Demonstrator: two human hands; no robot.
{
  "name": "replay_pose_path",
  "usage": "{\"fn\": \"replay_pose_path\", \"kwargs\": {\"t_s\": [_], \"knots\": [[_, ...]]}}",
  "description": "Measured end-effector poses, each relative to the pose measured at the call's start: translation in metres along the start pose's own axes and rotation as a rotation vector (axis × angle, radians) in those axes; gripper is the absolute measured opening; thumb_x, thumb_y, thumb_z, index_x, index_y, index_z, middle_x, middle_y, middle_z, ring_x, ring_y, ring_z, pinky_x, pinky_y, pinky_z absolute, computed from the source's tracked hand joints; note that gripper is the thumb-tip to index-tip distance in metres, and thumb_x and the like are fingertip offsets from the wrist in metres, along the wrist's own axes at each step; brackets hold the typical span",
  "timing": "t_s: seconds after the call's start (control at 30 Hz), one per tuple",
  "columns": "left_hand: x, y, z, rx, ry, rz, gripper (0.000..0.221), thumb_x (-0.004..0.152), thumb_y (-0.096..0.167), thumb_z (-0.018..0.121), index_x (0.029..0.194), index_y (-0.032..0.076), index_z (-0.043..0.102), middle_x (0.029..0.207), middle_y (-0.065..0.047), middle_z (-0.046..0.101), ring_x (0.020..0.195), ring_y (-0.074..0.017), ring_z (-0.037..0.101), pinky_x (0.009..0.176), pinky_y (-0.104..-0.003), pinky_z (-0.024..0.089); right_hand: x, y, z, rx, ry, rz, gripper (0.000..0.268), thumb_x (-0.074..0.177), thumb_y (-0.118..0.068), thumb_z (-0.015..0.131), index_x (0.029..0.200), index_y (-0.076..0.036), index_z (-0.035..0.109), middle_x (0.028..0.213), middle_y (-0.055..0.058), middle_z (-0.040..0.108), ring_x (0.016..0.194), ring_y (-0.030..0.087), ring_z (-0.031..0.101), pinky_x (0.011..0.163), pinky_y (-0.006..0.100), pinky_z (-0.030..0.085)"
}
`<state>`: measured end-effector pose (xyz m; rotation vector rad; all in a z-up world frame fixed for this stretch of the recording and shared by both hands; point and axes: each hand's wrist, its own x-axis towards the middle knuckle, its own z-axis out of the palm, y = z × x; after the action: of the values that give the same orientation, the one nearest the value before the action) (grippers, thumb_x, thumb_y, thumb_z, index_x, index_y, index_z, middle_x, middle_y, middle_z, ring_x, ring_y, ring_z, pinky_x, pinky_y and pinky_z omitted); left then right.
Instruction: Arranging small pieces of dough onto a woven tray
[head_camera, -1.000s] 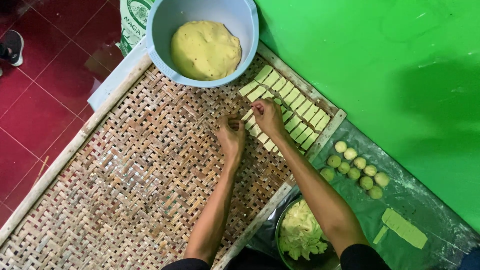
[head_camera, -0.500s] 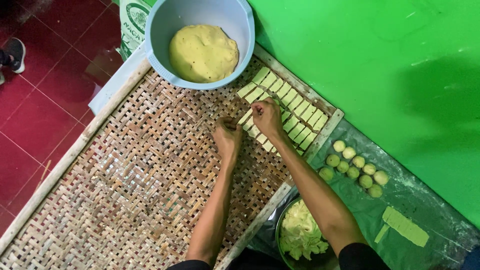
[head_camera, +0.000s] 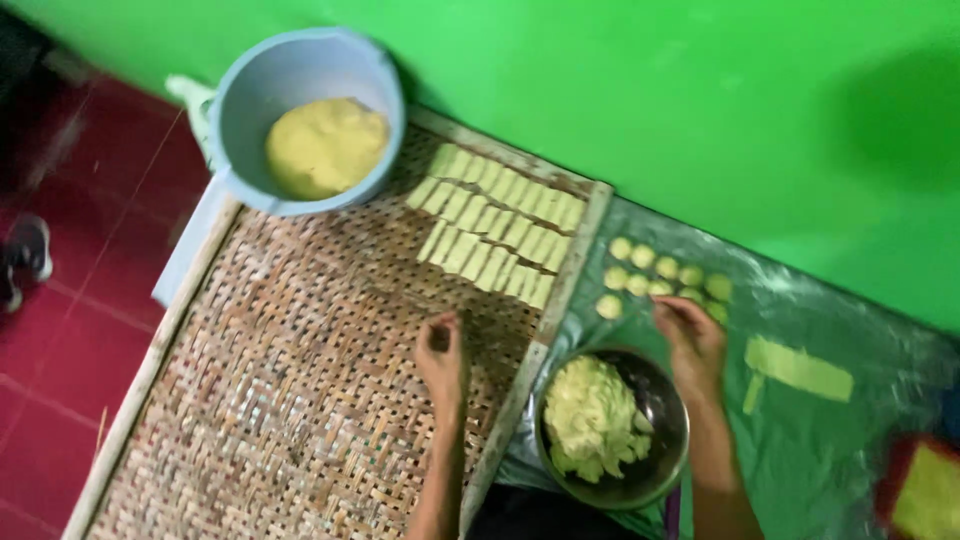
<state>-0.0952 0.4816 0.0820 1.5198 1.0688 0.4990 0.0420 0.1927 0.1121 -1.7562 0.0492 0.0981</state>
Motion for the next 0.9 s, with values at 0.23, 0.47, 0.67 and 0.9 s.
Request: {"fn": "replay_pose_path", "kwargs": {"t_s": [0.23, 0.47, 0.67, 0.9], "knots": [[-0.139, 0.035, 0.082, -0.043, -0.438, 0.067, 0.015, 0.085, -0.004, 0.068, 0.092, 0.008, 0.073, 0.09, -0.009, 0.076, 0.082, -0.0173, 0.067, 0.077, -0.034, 0.057, -0.059, 0.115, -0.178, -0.11, 0.405, 0.08, 0.019, 0.096, 0.0, 0.065, 0.112, -0.004, 0.073, 0.093, 0.016, 0.068, 0.083, 0.02, 0.063, 0.08, 0.035, 0.054], [-0.256, 0.046, 0.157, 0.135, -0.862, 0.273, 0.027, 0.085, -0.004, 0.069, 0.101, 0.015, 0.081, 0.09, -0.007, 0.075, 0.083, -0.0247, 0.072, 0.078, -0.036, 0.061, -0.09, 0.247, -0.253, -0.048, 0.481, 0.202, 0.023, 0.083, 0.005, 0.074, 0.103, -0.005, 0.076, 0.091, 0.01, 0.074, 0.082, 0.017, 0.067, 0.082, 0.029, 0.053], [-0.32, -0.019, 0.221, 0.275, -1.02, 0.34, 0.026, 0.089, 0.003, 0.07, 0.109, 0.017, 0.079, 0.094, -0.009, 0.076, 0.086, -0.0281, 0.074, 0.078, -0.041, 0.059, -0.076, 0.253, -0.256, -0.329, 0.326, 0.037, 0.015, 0.089, -0.018, 0.076, 0.103, -0.014, 0.079, 0.093, 0.009, 0.077, 0.09, 0.026, 0.075, 0.085, 0.037, 0.059], [-0.37, -0.024, 0.22, 0.394, -1.013, 0.122, 0.022, 0.091, 0.016, 0.069, 0.109, 0.007, 0.078, 0.103, -0.023, 0.076, 0.1, -0.042, 0.073, 0.086, -0.05, 0.06, -0.037, 0.204, -0.249, -0.502, 0.405, -0.121, 0.007, 0.091, -0.017, 0.07, 0.097, -0.015, 0.071, 0.082, 0.005, 0.069, 0.079, 0.026, 0.069, 0.078, 0.041, 0.058]]}}
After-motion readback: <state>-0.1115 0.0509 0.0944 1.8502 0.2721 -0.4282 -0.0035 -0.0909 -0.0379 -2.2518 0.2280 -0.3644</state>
